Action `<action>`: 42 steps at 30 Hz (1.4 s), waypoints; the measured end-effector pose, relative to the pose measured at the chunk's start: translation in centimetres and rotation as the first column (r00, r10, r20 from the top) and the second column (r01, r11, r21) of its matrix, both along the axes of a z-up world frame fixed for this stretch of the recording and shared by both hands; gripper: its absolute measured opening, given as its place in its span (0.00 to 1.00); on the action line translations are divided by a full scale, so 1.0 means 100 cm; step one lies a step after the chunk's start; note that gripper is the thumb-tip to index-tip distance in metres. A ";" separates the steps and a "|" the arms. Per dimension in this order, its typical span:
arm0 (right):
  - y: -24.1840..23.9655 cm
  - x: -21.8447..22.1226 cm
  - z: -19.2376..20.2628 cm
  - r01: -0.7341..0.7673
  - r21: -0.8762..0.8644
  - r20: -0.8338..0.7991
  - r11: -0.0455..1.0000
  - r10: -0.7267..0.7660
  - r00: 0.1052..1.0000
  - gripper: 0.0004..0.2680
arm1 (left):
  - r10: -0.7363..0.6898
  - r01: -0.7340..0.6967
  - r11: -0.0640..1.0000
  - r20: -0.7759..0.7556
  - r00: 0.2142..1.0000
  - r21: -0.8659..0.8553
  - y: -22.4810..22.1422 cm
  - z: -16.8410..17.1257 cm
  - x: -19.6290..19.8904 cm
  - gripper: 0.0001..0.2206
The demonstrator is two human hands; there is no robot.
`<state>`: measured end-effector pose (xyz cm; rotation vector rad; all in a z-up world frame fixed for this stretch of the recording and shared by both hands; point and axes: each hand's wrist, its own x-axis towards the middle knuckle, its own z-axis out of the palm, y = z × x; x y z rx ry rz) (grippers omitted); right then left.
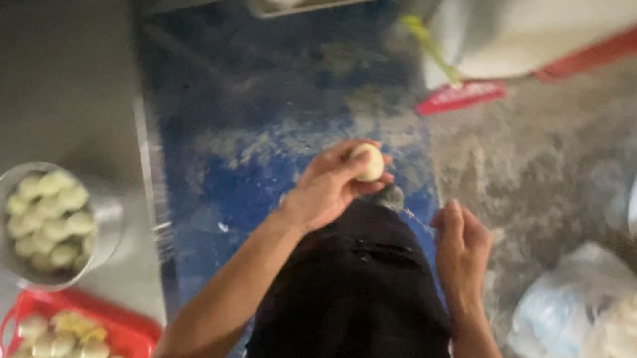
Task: The person halves a boiled egg by hand using a thin wire, then places the egg halves into a red tray and moves the remaining eggs in a metal bowl.
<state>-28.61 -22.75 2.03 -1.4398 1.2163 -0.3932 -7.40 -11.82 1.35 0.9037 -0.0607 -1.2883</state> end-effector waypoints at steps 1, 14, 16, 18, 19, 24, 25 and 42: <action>-0.002 -0.010 0.003 0.023 -0.023 0.027 0.999 -0.022 0.999 0.16 | -0.031 0.031 1.000 -0.040 0.999 -0.007 -0.018 0.004 -0.017 0.15; -0.037 -0.053 0.032 0.019 -0.045 0.221 0.999 -0.009 0.975 0.12 | -0.178 0.178 0.983 -0.013 0.984 0.047 -0.125 0.040 -0.125 0.20; -0.042 -0.057 0.030 -0.004 -0.038 0.209 0.999 0.012 0.978 0.13 | -0.170 0.168 0.983 0.025 0.985 0.074 -0.128 0.043 -0.129 0.20; -0.047 -0.060 0.027 -0.023 -0.049 0.189 0.999 0.032 0.982 0.12 | -0.170 0.162 0.980 0.063 0.983 0.113 -0.130 0.047 -0.130 0.20; -0.050 -0.062 0.025 -0.029 -0.064 0.172 0.998 0.039 0.984 0.12 | -0.172 0.159 0.977 0.079 0.982 0.144 -0.131 0.050 -0.131 0.20; -0.055 -0.063 0.014 -0.044 -0.099 0.158 0.994 0.060 0.986 0.12 | -0.095 0.085 0.991 0.104 0.990 0.105 -0.131 0.058 -0.134 0.20; -0.055 -0.063 0.011 -0.047 -0.079 0.153 0.996 0.059 0.987 0.12 | -0.088 0.079 0.992 0.094 0.992 0.101 -0.130 0.060 -0.134 0.20; -0.050 -0.069 0.031 -0.095 0.054 0.258 0.994 0.078 0.963 0.13 | -0.107 0.095 0.993 -0.186 0.977 -0.070 -0.140 0.043 -0.128 0.12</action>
